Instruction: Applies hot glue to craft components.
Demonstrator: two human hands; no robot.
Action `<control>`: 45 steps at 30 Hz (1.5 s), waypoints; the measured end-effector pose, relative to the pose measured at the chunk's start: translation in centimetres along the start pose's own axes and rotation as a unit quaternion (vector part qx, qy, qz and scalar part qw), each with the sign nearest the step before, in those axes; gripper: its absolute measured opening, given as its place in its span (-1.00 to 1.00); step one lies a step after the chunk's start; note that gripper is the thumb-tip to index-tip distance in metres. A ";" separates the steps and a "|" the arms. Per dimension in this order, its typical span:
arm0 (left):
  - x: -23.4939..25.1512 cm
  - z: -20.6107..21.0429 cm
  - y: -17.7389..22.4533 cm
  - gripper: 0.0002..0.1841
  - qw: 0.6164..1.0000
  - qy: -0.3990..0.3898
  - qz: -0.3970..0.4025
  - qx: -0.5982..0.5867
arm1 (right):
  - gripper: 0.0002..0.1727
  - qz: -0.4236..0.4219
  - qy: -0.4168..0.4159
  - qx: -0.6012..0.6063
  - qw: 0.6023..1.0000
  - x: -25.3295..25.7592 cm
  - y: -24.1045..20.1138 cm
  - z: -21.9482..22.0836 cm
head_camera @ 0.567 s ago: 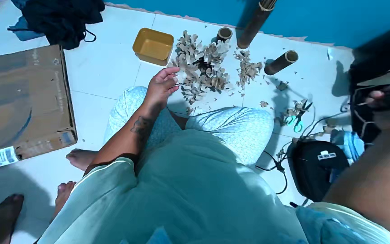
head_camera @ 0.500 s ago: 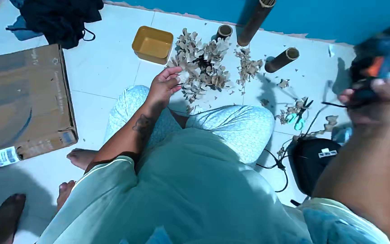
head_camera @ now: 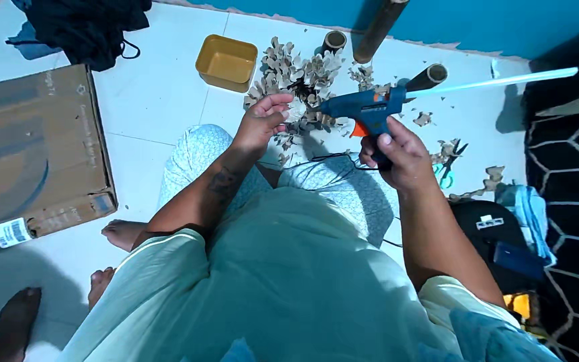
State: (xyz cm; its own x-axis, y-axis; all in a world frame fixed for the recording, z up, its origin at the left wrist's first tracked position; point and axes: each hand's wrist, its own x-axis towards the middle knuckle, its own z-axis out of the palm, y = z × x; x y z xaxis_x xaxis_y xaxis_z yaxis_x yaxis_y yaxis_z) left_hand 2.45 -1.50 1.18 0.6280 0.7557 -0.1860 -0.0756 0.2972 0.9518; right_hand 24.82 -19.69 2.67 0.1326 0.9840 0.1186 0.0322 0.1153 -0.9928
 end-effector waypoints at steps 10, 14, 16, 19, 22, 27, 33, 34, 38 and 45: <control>-0.6 -0.4 0.4 -0.67 0.996 -0.044 0.075 0.009 | -0.54 -0.029 -0.023 -0.028 0.999 -1.2 -1.5 0.7; -0.7 -0.4 0.7 -0.66 0.996 -0.048 0.082 0.002 | -0.62 0.003 -0.028 0.010 1.000 -1.5 -1.3 0.8; -0.8 -0.4 0.7 -0.67 0.996 -0.048 0.080 0.000 | -0.66 0.011 -0.028 0.029 0.999 -1.6 -1.2 0.8; -0.8 -0.4 0.7 -0.67 0.996 -0.048 0.078 -0.004 | -0.66 0.012 -0.041 0.033 0.999 -1.6 -1.1 0.7; -0.9 -0.4 0.5 -0.67 0.996 -0.047 0.077 -0.005 | -0.58 0.022 -0.049 0.019 0.998 -1.7 -1.4 0.9; -1.0 -0.3 0.5 -0.66 0.996 -0.050 0.079 -0.007 | -0.61 0.032 -0.041 -0.048 0.997 -1.5 -2.3 1.2; -1.3 -0.1 0.9 -0.66 0.995 -0.042 0.088 0.012 | -0.63 0.028 -0.023 -0.129 0.991 -1.3 -3.5 1.9; -1.3 -0.1 1.0 -0.66 0.995 -0.043 0.090 0.010 | -0.63 0.024 -0.020 -0.135 0.990 -1.3 -3.7 2.0; -1.3 -0.1 0.9 -0.66 0.995 -0.052 0.088 -0.005 | -0.59 0.010 -0.017 -0.155 0.988 -1.0 -4.4 2.1; -1.3 0.0 0.9 -0.66 0.993 -0.060 0.096 -0.017 | -0.64 0.007 -0.024 -0.180 0.983 -0.6 -5.4 2.2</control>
State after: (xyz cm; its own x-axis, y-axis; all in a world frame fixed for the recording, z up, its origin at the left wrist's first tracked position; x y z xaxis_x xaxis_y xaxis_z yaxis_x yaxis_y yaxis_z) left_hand 1.55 -2.21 2.25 0.6874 0.7256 0.0314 -0.2283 0.1748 0.9578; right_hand 22.42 -20.65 7.90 0.0885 0.9915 0.0955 0.3805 0.0550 -0.9231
